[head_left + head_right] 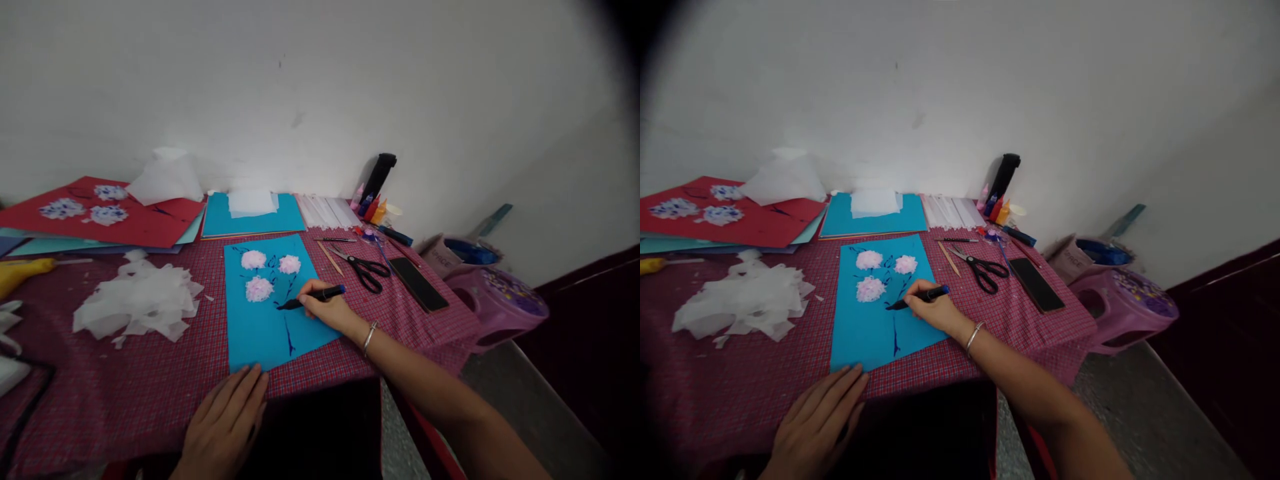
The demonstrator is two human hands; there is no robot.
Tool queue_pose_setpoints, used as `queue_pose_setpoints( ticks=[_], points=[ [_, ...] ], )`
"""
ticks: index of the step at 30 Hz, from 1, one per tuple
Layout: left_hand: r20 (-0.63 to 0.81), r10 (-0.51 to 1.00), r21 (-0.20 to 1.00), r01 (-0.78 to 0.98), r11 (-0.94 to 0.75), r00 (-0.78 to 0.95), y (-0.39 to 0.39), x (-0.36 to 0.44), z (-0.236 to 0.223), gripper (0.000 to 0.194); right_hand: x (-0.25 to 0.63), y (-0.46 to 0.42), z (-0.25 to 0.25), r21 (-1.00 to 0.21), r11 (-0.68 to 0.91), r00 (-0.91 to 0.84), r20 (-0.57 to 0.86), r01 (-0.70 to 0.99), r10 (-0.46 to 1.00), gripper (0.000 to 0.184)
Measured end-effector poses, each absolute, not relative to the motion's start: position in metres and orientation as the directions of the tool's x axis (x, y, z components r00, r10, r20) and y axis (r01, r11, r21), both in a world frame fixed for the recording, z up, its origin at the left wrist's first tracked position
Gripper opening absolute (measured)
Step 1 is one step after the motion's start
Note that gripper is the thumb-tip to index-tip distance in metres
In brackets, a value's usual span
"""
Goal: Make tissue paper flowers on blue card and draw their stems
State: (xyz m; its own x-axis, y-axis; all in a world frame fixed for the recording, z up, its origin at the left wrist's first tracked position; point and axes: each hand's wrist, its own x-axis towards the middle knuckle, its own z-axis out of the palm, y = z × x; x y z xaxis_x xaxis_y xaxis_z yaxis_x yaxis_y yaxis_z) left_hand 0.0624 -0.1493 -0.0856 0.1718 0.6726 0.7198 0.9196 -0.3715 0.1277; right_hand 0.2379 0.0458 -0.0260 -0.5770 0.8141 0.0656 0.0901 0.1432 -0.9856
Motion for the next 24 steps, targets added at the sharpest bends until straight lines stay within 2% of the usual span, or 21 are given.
queue_pose_setpoints(
  ticks=[24],
  points=[
    [0.701,0.691,0.130,0.920,-0.369,0.178,-0.1505,0.0619,-0.0843,0.027,0.2313,0.0442,-0.0284,-0.956,0.272,-0.554,0.169,0.108,0.815,0.012]
  ],
)
